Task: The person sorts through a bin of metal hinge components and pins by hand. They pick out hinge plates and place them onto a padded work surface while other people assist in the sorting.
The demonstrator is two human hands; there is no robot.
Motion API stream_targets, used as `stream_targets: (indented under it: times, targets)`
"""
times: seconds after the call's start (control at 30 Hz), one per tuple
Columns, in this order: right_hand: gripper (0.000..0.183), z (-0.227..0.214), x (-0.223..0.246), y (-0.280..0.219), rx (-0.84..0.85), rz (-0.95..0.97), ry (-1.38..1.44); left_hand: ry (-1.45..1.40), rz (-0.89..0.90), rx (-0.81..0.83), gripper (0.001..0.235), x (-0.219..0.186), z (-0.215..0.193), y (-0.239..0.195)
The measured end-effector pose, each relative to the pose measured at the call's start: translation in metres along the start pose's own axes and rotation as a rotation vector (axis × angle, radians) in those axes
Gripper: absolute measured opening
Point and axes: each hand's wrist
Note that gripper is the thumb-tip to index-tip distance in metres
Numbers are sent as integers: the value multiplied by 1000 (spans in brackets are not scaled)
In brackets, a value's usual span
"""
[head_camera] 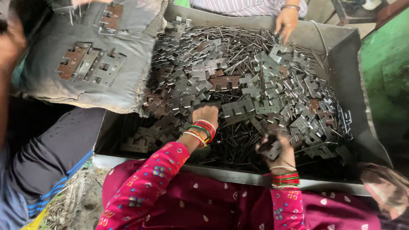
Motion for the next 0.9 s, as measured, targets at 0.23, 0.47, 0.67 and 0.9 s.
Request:
stream_targets:
  times: [0.23, 0.47, 0.67, 0.9]
  targets:
    - [27, 1, -26, -11, 26, 210, -74, -1154, 197, 238, 41, 17, -91, -10]
    - [41, 25, -27, -16, 0, 226, -106, -1708, 242, 353, 41, 31, -104, -7]
    - [50, 52, -23, -9, 5, 154, -23, -1185, 384, 114, 33, -30, -39, -40]
    - [61, 62, -26, 2, -82, 183, -226, -823, 190, -336, 29, -62, -1, -52]
Point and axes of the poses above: each hand's wrist, its own y-axis towards the middle knuckle, its own z-axis out of the palm, x = y × z, and after that the axes turned 9 degrees about y, right-handed
